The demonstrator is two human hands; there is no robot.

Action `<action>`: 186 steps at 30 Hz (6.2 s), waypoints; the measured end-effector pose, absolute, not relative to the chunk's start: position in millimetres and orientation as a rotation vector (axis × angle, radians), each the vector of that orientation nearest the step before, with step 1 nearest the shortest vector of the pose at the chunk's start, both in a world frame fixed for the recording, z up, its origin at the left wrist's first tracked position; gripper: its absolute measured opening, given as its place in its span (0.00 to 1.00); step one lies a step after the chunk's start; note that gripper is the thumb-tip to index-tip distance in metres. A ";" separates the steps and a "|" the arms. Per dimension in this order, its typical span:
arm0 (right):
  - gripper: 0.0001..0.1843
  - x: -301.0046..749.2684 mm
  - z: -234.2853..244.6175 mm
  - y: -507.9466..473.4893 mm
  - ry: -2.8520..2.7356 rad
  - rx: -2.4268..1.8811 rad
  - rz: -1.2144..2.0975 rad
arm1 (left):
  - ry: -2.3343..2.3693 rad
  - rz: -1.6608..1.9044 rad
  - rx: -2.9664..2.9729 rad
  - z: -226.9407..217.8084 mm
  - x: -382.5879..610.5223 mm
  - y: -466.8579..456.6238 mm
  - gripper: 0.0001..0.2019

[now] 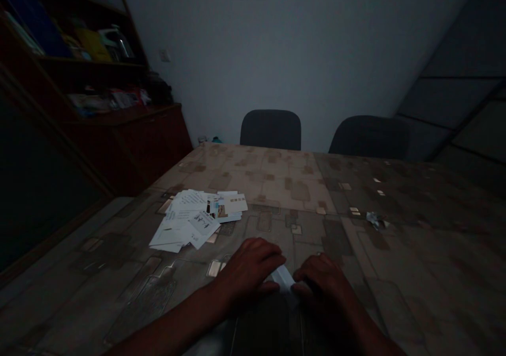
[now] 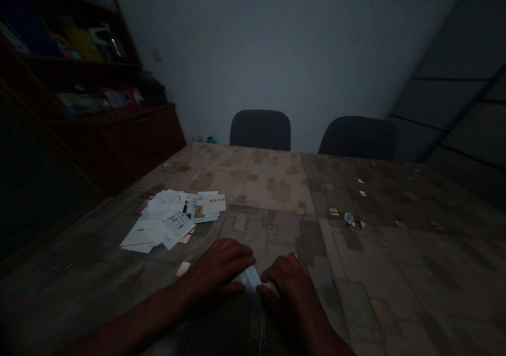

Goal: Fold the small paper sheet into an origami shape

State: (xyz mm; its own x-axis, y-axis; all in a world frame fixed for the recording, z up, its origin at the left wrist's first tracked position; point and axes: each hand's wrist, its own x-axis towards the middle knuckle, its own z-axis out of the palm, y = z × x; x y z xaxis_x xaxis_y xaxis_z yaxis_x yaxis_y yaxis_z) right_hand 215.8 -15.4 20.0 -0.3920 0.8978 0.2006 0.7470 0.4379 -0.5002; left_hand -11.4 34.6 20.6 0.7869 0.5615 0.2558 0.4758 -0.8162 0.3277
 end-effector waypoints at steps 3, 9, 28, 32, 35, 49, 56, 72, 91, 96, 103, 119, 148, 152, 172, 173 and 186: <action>0.04 214.4 16.5 -15.6 -2.215 -1.316 0.475 | 0.808 0.510 2.747 20.1 -10.9 35.1 0.20; 0.07 208.7 20.7 -16.6 -2.222 -1.150 0.469 | 0.791 0.571 2.829 18.9 -8.5 33.9 0.21; 0.16 212.1 16.7 -13.8 -2.272 -0.976 0.487 | 0.993 0.876 2.860 13.8 -13.4 -8.9 0.15; 0.16 213.9 9.8 -11.5 -2.320 -1.008 0.415 | 1.055 0.851 2.829 9.1 -17.2 -11.5 0.14; 0.15 211.8 13.0 -13.5 -2.386 -1.147 0.343 | 1.099 0.766 2.812 7.1 -17.4 -11.9 0.11; 0.14 213.4 27.7 -13.9 -2.402 -1.154 0.489 | 1.175 0.716 2.663 22.2 -22.9 -15.4 0.06; 0.06 204.1 29.4 -9.7 -2.333 -1.293 0.556 | 1.225 0.876 2.455 16.4 -20.5 -9.1 0.05; 0.09 194.4 18.3 -5.5 -2.198 -1.559 0.403 | 1.121 0.807 2.828 14.6 -16.7 -27.5 0.12; 0.10 191.5 18.7 -4.7 -2.243 -1.590 0.332 | 1.152 0.699 2.945 -8.9 -23.0 -40.9 0.19; 0.10 189.0 18.0 -5.8 -2.242 -1.600 0.277 | 1.167 0.695 2.962 -8.6 -24.2 -40.4 0.18; 0.10 189.3 18.3 -7.0 -2.217 -1.617 0.332 | 1.183 0.607 2.917 -1.8 -25.3 -38.5 0.21; 0.09 188.2 15.0 -7.3 -2.208 -1.606 0.215 | 1.161 0.530 2.918 1.0 -24.0 -37.6 0.22; 0.28 191.5 -9.2 -16.0 -2.135 -1.630 0.151 | 1.127 0.570 3.027 -8.6 -24.6 -31.5 0.20; 0.30 198.6 -11.2 -15.1 -2.177 -1.642 0.227 | 1.129 0.434 3.033 0.5 -25.5 -28.9 0.20; 0.33 182.9 -17.1 -16.9 -2.129 -1.581 0.057 | 1.065 0.881 3.056 -23.1 -49.3 -27.3 0.15; 0.33 178.4 -19.0 -16.7 -2.158 -1.545 0.038 | 1.060 0.869 3.050 -21.1 -49.8 -28.1 0.15; 0.32 199.9 -26.3 -19.7 -2.147 -1.563 0.120 | 1.015 0.801 2.994 -13.3 -53.3 -29.3 0.16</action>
